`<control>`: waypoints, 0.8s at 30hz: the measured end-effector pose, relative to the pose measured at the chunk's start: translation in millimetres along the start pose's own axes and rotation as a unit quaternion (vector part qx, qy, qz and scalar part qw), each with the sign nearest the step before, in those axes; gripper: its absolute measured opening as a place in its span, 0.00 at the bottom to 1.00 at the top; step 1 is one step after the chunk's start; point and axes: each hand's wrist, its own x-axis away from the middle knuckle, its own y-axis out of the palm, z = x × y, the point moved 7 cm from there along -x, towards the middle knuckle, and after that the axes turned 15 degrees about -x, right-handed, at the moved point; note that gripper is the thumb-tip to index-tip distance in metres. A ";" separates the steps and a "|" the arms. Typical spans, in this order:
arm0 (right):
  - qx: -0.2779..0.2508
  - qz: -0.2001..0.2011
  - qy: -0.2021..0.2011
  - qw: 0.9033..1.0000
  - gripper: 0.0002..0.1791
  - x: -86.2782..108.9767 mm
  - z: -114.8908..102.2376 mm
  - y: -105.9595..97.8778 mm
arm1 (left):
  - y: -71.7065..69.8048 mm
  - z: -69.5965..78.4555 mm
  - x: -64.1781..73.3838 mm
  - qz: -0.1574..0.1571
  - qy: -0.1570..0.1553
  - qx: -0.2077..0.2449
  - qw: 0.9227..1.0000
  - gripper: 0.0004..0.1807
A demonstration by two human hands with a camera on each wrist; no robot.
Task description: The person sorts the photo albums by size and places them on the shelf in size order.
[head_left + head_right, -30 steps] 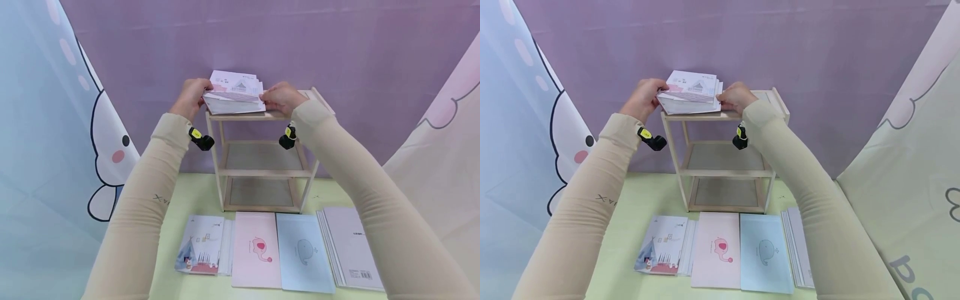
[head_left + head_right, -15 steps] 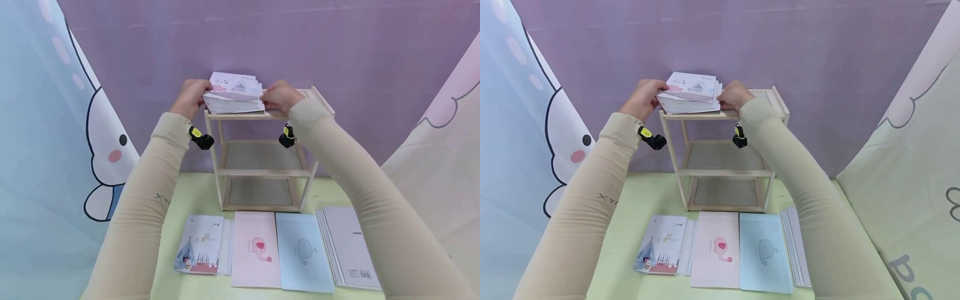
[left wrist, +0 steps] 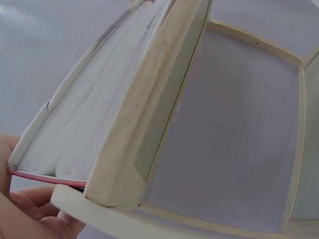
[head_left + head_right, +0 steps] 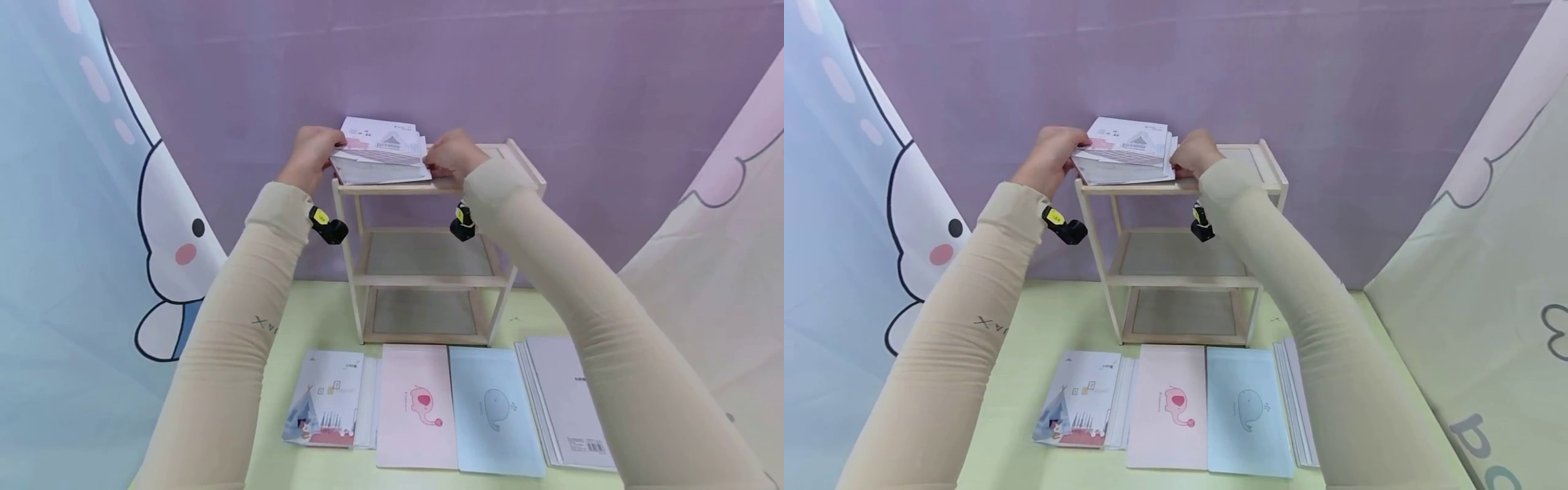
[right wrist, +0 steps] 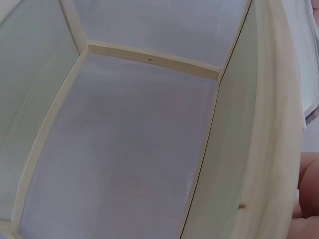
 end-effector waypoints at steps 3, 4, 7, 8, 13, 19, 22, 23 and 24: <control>0.029 -0.001 -0.014 0.999 0.03 1.0 -2.1 0.7 | 0.8 -0.1 1.1 0.000 -0.002 0.002 1.000 0.17; 0.041 -0.001 -0.019 0.999 0.03 1.2 -2.8 0.6 | 1.2 -0.1 1.5 0.000 -0.002 0.003 1.000 0.17; 0.069 0.001 -0.034 0.997 0.06 0.8 -4.3 0.9 | 2.1 -0.7 2.6 -0.003 -0.005 0.010 1.000 0.17; 0.075 0.003 -0.037 0.996 0.07 0.6 -4.7 0.9 | 2.3 -1.1 2.9 -0.003 -0.006 0.013 1.000 0.17; 0.097 0.015 -0.044 0.994 0.10 -0.1 -7.0 1.3 | 1.6 -1.4 4.1 -0.005 -0.011 0.021 1.000 0.19; 0.123 0.014 -0.042 0.991 0.10 0.2 -7.6 1.7 | 1.9 -1.2 4.7 -0.007 -0.016 0.021 1.000 0.19; 0.120 0.008 -0.045 0.992 0.09 1.1 -8.1 1.4 | 2.4 -0.6 5.1 -0.004 -0.013 0.016 1.000 0.19; 0.120 0.007 -0.046 0.992 0.10 1.4 -8.4 1.0 | 2.7 -0.4 5.2 -0.003 -0.011 0.014 1.000 0.19; 0.120 0.006 -0.047 0.992 0.10 1.5 -8.7 0.6 | 2.8 -0.1 5.4 -0.001 -0.011 0.010 1.000 0.19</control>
